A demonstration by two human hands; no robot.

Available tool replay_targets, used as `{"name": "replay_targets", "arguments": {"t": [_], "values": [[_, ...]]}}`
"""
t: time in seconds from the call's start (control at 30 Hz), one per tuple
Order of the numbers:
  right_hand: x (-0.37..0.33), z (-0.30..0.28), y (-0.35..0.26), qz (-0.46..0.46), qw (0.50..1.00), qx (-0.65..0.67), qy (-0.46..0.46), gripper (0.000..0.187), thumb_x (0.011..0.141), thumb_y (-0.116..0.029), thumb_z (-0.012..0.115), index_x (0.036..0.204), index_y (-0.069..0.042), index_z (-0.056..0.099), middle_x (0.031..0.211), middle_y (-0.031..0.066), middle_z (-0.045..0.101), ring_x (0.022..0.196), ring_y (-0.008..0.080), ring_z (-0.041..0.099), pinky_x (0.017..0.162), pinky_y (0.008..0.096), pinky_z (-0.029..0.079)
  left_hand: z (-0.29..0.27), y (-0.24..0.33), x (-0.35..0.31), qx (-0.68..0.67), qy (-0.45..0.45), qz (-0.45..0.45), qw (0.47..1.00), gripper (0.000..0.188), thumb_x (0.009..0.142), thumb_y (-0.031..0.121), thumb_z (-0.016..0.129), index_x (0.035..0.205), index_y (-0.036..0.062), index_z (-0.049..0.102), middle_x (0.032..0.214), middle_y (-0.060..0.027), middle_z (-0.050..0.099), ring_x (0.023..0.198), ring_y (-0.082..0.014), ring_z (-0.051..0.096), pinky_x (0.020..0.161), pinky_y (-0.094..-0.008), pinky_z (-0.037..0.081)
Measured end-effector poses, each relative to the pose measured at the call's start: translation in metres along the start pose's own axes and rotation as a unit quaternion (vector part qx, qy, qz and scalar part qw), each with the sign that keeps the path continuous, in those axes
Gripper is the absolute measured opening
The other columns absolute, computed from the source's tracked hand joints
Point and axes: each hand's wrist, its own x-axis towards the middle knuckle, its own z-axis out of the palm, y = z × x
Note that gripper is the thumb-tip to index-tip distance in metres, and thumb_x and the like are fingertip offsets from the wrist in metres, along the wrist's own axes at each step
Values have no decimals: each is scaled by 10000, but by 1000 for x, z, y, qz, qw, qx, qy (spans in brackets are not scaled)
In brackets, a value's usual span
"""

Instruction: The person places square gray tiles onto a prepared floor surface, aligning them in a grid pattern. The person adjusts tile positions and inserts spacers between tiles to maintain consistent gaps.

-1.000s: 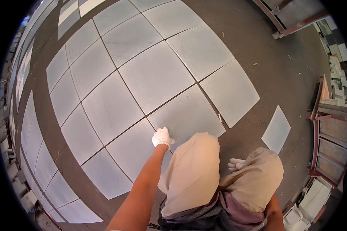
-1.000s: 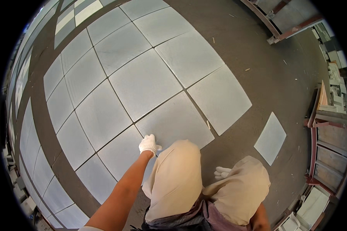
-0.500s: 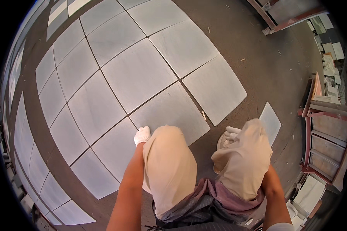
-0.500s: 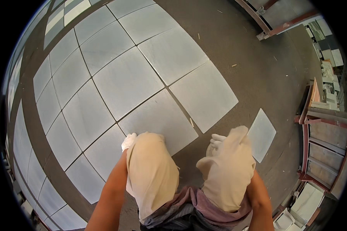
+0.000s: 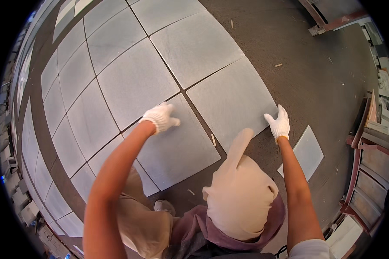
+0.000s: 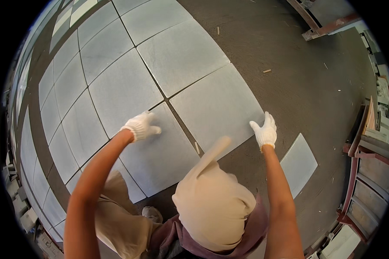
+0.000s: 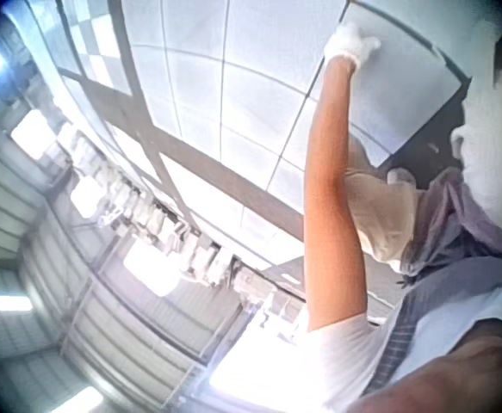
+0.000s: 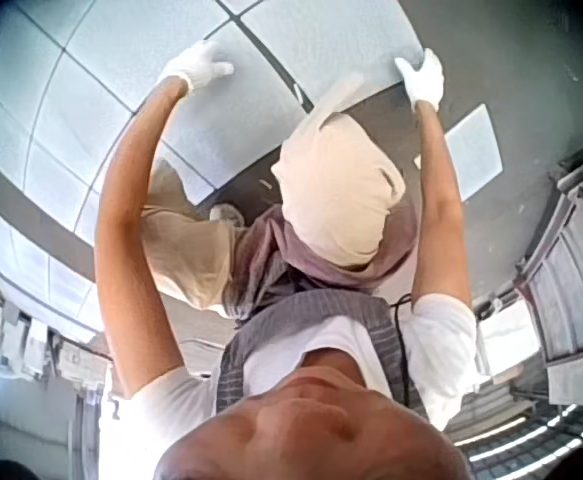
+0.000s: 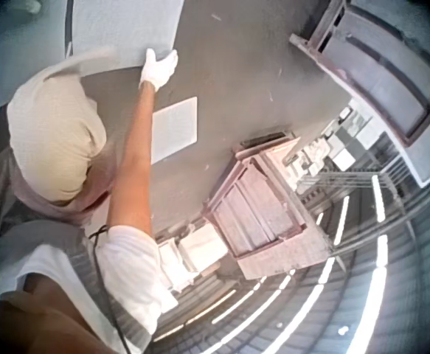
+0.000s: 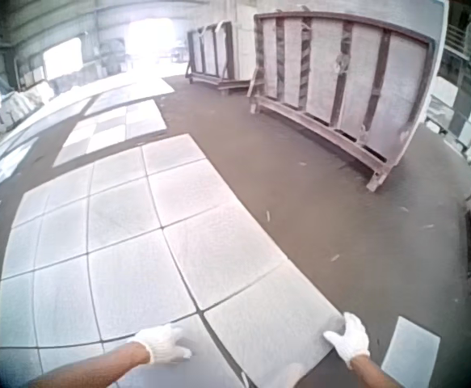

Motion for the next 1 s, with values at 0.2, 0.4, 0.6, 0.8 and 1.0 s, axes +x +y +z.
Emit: {"name": "replay_targets", "arguments": {"t": [0.2, 0.4, 0.6, 0.8, 1.0], "values": [[17, 9, 9, 28, 999, -20, -12, 824, 751, -462, 759, 1420, -83, 463, 1440, 124, 450, 1288, 337, 438, 1067, 418, 391, 49, 52, 75, -44, 248, -85, 964, 484, 823, 377, 693, 1169, 47, 619, 1160, -160, 610, 1138, -337, 546, 951, -423, 463], [31, 6, 23, 78, 995, 48, -28, 828, 728, -445, 783, 1398, -59, 490, 1386, 144, 482, 1264, 329, 462, 1054, 402, 399, 52, 53, 96, 6, 273, -78, 959, 451, 793, 348, 727, 1131, 63, 642, 1126, -139, 629, 1064, -330, 574, 909, -424, 475], [31, 14, 29, 78, 993, 90, -11, 795, 708, -413, 806, 1351, -33, 535, 1333, 164, 502, 1241, 332, 479, 1051, 399, 398, 51, 50, 97, 8, 285, -76, 955, 437, 764, 368, 747, 1067, 65, 662, 1097, -143, 643, 1050, -327, 590, 873, -422, 489], [29, 16, 31, 83, 990, 115, 6, 777, 697, -389, 819, 1332, -29, 553, 1321, 162, 507, 1224, 331, 491, 1048, 393, 400, 45, 50, 101, -6, 256, -93, 962, 465, 741, 350, 768, 1088, 60, 662, 1107, -165, 641, 1070, -348, 583, 907, -432, 476], [28, 15, 28, 93, 988, 123, -1, 759, 690, -360, 826, 1318, -23, 565, 1305, 156, 513, 1217, 313, 499, 1043, 383, 404, 39, 53, 99, -4, 234, -100, 967, 478, 753, 352, 766, 1096, 38, 654, 1119, -178, 637, 1073, -351, 588, 912, -426, 479]]}}
